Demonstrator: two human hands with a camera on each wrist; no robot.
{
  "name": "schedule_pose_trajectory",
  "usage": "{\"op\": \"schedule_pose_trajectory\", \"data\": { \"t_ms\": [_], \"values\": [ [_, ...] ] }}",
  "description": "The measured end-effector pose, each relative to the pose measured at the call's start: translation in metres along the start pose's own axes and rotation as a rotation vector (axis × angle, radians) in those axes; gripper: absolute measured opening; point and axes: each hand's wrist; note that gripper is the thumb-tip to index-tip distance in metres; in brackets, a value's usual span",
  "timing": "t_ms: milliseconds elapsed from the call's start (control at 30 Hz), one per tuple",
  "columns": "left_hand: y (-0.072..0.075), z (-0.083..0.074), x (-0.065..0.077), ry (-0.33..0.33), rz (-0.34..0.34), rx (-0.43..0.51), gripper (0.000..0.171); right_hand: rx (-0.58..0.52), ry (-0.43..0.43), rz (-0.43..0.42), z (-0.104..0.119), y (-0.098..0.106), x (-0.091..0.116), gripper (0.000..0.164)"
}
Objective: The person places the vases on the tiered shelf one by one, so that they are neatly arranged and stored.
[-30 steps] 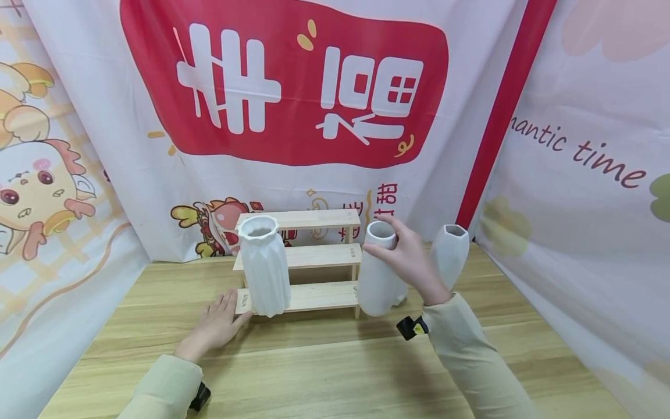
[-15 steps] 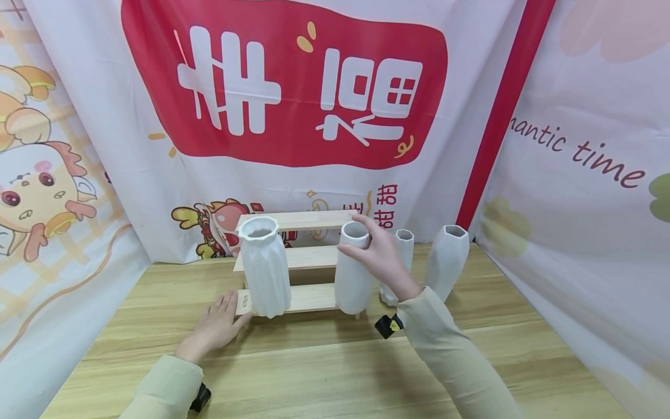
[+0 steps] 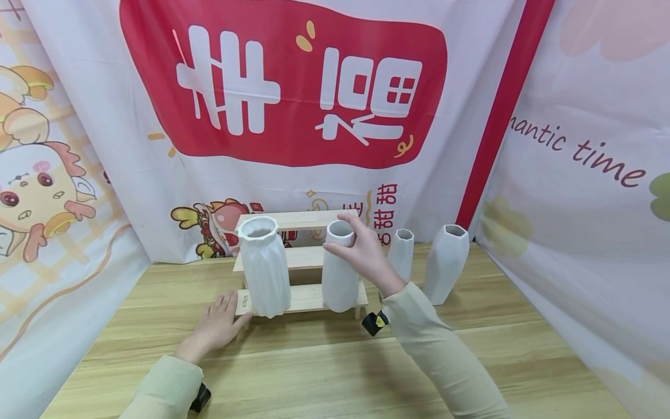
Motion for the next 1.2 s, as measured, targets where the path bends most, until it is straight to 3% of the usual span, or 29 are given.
{"op": "schedule_pose_trajectory", "data": {
  "t_ms": [1200],
  "values": [
    [0.0,-0.001,0.0,0.003,-0.002,0.006,0.074,0.013,0.019,0.045,0.001,-0.021,-0.014,0.058]
  ]
}}
Point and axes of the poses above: each hand's wrist, its own x-axis away from the middle knuckle, its own y-axis out of the back of the hand, z = x × y, and after that the axes turned 13 degrees about -y, right-handed
